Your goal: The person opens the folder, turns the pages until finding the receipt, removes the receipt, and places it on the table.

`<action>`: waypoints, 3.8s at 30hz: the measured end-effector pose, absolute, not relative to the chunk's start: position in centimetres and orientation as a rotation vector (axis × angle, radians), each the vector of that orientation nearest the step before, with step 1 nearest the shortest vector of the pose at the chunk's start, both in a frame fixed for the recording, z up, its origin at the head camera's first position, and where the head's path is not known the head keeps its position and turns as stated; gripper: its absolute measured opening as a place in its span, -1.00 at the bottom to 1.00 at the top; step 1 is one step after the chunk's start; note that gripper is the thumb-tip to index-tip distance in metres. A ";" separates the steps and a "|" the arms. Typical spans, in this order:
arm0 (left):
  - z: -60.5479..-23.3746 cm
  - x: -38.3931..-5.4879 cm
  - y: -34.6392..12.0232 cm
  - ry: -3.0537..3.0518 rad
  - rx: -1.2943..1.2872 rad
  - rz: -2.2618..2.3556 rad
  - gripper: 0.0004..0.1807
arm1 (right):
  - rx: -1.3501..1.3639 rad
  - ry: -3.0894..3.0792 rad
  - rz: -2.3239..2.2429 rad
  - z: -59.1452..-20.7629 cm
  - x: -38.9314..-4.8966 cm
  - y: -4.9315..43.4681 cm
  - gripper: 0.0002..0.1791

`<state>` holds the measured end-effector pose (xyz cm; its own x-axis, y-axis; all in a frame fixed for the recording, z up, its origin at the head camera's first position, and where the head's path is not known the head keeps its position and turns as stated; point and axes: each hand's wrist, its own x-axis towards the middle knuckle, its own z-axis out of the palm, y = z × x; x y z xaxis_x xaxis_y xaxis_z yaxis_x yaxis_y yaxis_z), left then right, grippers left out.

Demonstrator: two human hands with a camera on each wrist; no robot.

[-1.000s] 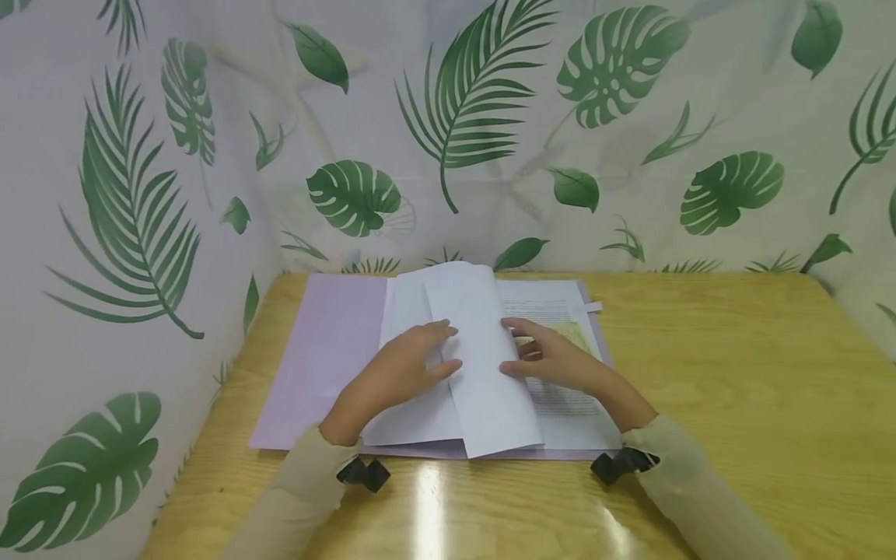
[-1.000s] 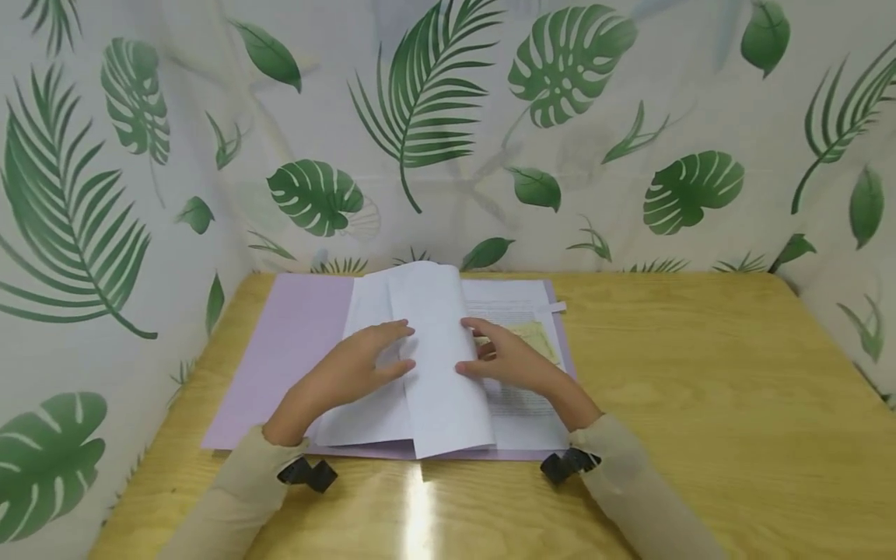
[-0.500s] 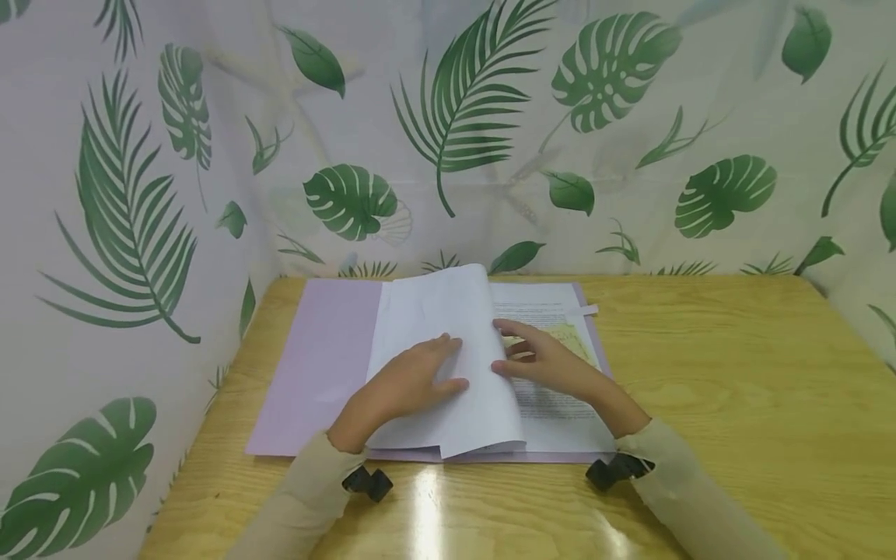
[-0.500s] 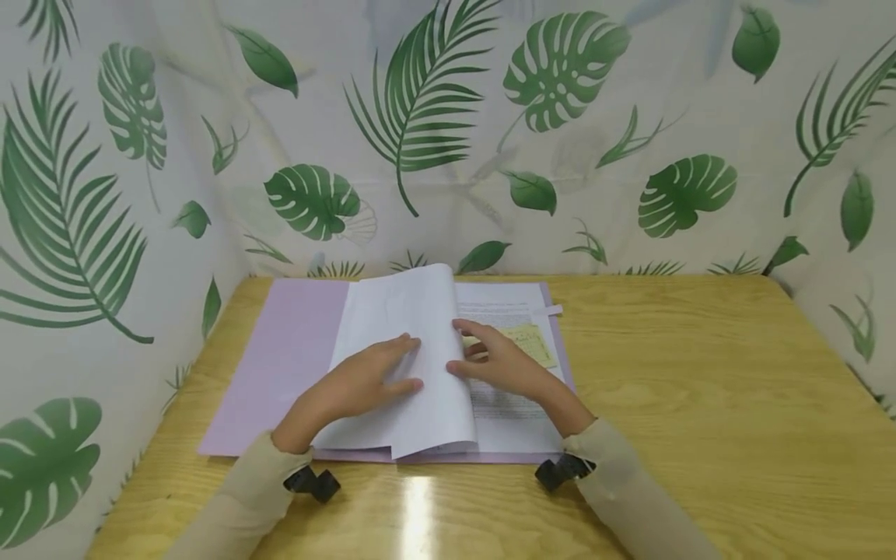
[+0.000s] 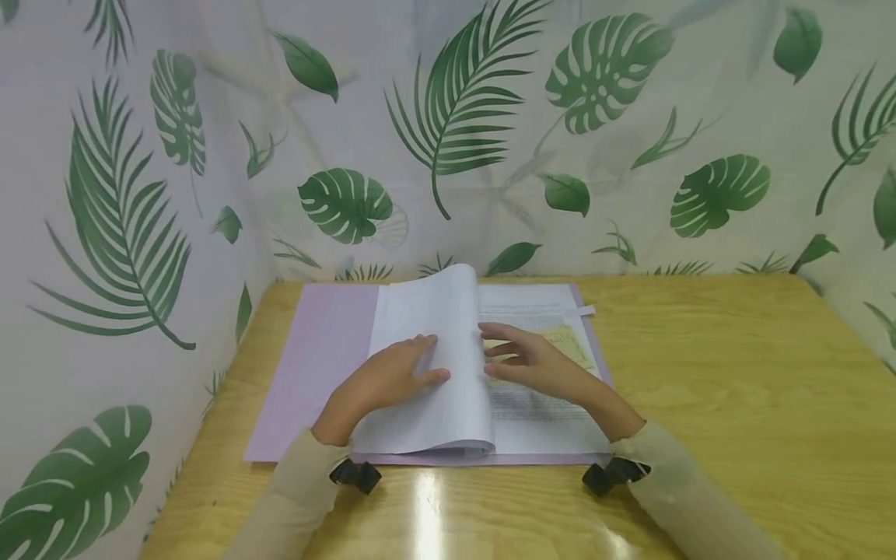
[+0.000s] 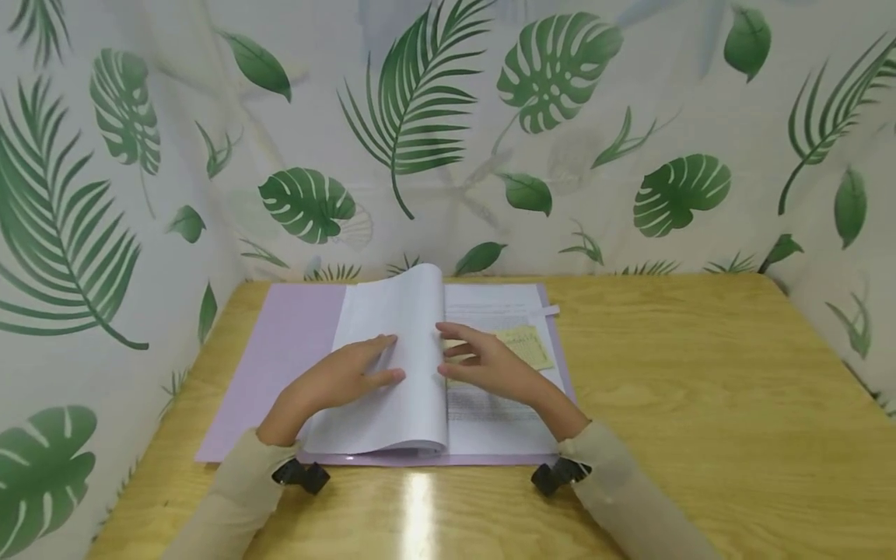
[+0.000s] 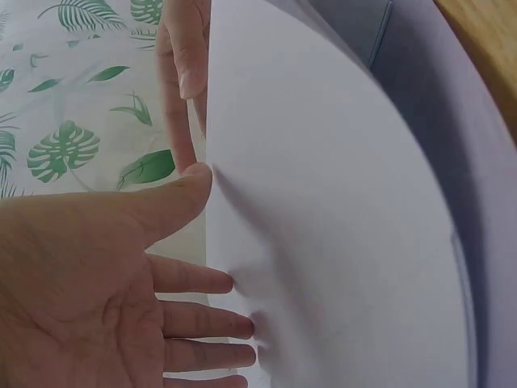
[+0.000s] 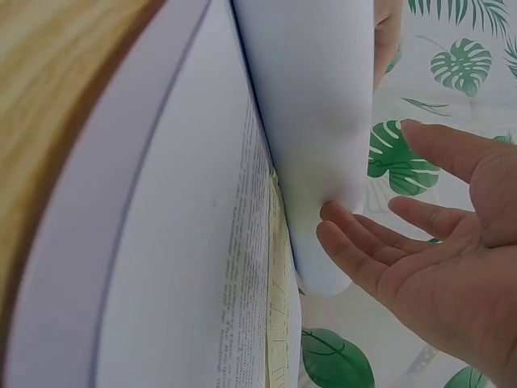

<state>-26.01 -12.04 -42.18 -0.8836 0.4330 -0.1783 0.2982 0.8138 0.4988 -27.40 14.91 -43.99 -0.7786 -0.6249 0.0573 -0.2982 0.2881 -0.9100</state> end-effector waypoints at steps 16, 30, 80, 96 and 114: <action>-43.0 -26.6 -14.0 2.681 0.416 0.571 -0.12 | -0.916 2.243 -1.419 -44.1 -27.4 14.3 -0.31; -43.0 -26.6 -13.6 2.667 0.445 0.493 -0.05 | -0.814 2.405 -1.479 -42.8 -28.2 16.9 -0.45; -43.5 -26.6 -12.7 2.782 0.475 0.380 -0.09 | -0.589 2.751 -0.861 -45.4 -32.9 25.4 -0.25; -43.3 -26.7 -12.7 2.790 0.466 0.381 -0.09 | -0.642 2.754 -0.883 -45.3 -33.0 25.3 -0.37; -43.3 -26.7 -12.8 2.788 0.457 0.385 -0.09 | -0.360 2.607 -1.058 -44.5 -33.1 26.1 -0.48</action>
